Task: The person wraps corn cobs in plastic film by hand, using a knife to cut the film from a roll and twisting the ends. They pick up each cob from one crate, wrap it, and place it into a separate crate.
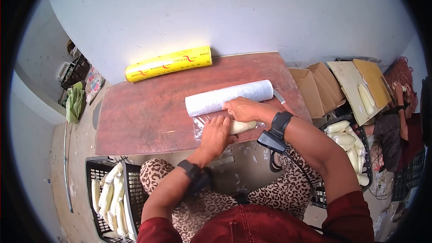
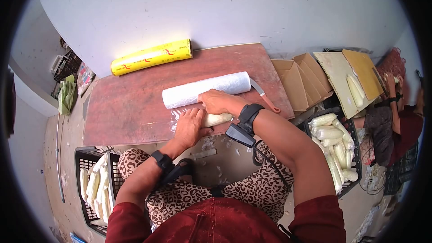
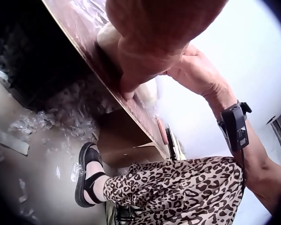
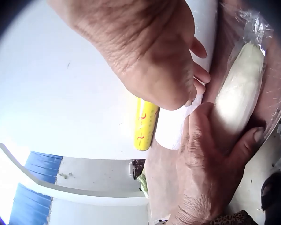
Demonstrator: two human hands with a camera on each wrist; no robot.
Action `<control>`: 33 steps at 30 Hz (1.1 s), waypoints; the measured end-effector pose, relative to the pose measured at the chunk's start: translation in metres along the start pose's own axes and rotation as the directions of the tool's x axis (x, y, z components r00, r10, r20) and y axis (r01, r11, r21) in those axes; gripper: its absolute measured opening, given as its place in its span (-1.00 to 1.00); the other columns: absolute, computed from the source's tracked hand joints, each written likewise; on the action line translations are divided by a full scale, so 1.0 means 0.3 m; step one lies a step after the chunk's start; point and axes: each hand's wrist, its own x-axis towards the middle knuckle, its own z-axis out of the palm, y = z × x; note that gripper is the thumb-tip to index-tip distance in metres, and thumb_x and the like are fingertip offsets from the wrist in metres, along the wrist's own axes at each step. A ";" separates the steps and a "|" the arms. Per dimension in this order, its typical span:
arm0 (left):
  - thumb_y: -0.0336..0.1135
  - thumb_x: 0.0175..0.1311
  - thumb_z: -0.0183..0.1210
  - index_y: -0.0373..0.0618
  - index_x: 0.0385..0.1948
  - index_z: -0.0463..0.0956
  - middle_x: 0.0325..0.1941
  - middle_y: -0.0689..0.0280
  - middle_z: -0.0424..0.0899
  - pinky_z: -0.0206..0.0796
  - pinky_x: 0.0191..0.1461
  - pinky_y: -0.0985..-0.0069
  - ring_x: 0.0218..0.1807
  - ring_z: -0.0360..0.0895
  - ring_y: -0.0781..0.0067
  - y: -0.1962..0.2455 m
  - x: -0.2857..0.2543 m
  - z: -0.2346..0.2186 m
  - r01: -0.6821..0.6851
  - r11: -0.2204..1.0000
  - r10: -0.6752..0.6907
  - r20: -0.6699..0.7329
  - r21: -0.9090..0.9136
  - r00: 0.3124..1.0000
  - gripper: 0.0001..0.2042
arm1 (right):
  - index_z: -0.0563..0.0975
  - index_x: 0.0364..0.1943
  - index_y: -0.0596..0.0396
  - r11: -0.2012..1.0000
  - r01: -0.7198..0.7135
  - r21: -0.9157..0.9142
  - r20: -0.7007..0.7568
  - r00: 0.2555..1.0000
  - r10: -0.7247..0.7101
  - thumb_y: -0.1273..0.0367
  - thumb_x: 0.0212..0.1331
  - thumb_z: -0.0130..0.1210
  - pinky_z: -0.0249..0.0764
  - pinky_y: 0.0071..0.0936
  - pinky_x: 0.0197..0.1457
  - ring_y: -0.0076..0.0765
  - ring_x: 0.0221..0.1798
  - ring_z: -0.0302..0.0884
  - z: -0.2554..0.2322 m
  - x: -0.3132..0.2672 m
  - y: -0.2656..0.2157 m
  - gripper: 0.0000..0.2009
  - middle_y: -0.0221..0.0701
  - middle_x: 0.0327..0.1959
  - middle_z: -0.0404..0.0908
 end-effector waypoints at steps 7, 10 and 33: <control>-0.06 -0.06 0.35 -0.17 -0.12 0.42 -0.14 0.21 0.50 0.28 0.08 0.25 -0.01 0.44 0.17 -0.016 0.012 0.001 -0.007 1.000 0.006 0.055 0.016 0.998 -0.48 | 0.48 0.00 0.25 0.999 0.029 -0.022 -0.146 0.989 -0.032 0.50 0.17 0.00 0.41 -0.10 0.08 0.12 0.05 0.49 -0.004 0.021 -0.002 -0.71 -0.02 -0.06 0.56; -0.05 -0.05 0.35 -0.16 -0.13 0.43 -0.14 0.21 0.51 0.29 0.06 0.25 -0.01 0.44 0.16 -0.016 0.012 -0.001 -0.008 1.000 0.007 0.072 0.012 0.997 -0.49 | 0.43 0.08 0.25 0.999 0.038 -0.011 -0.210 0.977 -0.039 0.52 0.16 0.02 0.38 -0.14 0.16 0.10 0.12 0.44 -0.007 0.020 -0.002 -0.64 -0.03 0.00 0.52; -0.07 -0.06 0.37 -0.19 -0.16 0.48 -0.13 0.11 0.56 0.32 0.12 0.26 0.01 0.47 0.03 -0.026 0.010 -0.018 0.050 0.994 -0.036 0.147 -0.094 0.988 -0.51 | 0.33 0.20 0.19 0.995 0.093 -0.044 -0.295 0.950 -0.102 0.42 0.07 0.16 0.26 -0.24 0.33 0.00 0.29 0.29 -0.047 0.032 0.007 -0.46 -0.09 0.21 0.36</control>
